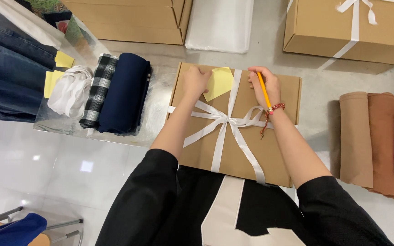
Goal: The person wraps a cardboard box with a white ribbon, tying it into a bow on top. They then pick up a yellow sticky note and a pencil, write on the note, and place it on the box.
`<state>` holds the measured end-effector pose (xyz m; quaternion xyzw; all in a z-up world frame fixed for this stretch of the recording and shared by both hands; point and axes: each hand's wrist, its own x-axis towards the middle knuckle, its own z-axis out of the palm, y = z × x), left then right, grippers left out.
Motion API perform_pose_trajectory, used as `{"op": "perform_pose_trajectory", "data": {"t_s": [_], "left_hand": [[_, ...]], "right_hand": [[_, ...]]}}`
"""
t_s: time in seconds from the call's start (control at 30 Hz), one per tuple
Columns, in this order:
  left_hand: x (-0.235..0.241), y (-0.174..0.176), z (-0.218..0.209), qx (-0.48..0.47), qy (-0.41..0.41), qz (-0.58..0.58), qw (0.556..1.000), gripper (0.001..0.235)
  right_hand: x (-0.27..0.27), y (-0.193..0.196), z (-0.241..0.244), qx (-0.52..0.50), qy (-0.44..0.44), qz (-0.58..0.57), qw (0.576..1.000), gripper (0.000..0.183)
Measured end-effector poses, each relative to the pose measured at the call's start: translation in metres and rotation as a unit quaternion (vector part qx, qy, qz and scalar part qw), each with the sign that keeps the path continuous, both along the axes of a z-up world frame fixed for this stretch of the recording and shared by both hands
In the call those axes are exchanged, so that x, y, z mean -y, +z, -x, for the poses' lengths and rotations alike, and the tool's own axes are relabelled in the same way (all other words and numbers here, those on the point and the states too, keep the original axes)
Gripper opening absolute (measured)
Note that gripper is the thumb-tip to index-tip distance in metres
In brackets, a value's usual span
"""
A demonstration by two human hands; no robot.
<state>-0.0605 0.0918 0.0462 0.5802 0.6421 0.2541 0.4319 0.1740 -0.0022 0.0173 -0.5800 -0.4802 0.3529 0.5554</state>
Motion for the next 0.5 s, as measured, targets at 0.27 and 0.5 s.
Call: {"op": "perform_pose_trajectory", "data": {"t_s": [0.27, 0.5], "left_hand": [[-0.004, 0.010, -0.013, 0.001, -0.046, 0.013, 0.999, 0.035], [0.008, 0.024, -0.010, -0.037, -0.138, 0.017, 0.990, 0.027]], "right_hand": [[0.004, 0.009, 0.003, -0.006, -0.009, 0.016, 1.000, 0.015], [0.006, 0.013, 0.006, 0.010, -0.013, 0.011, 1.000, 0.015]]}}
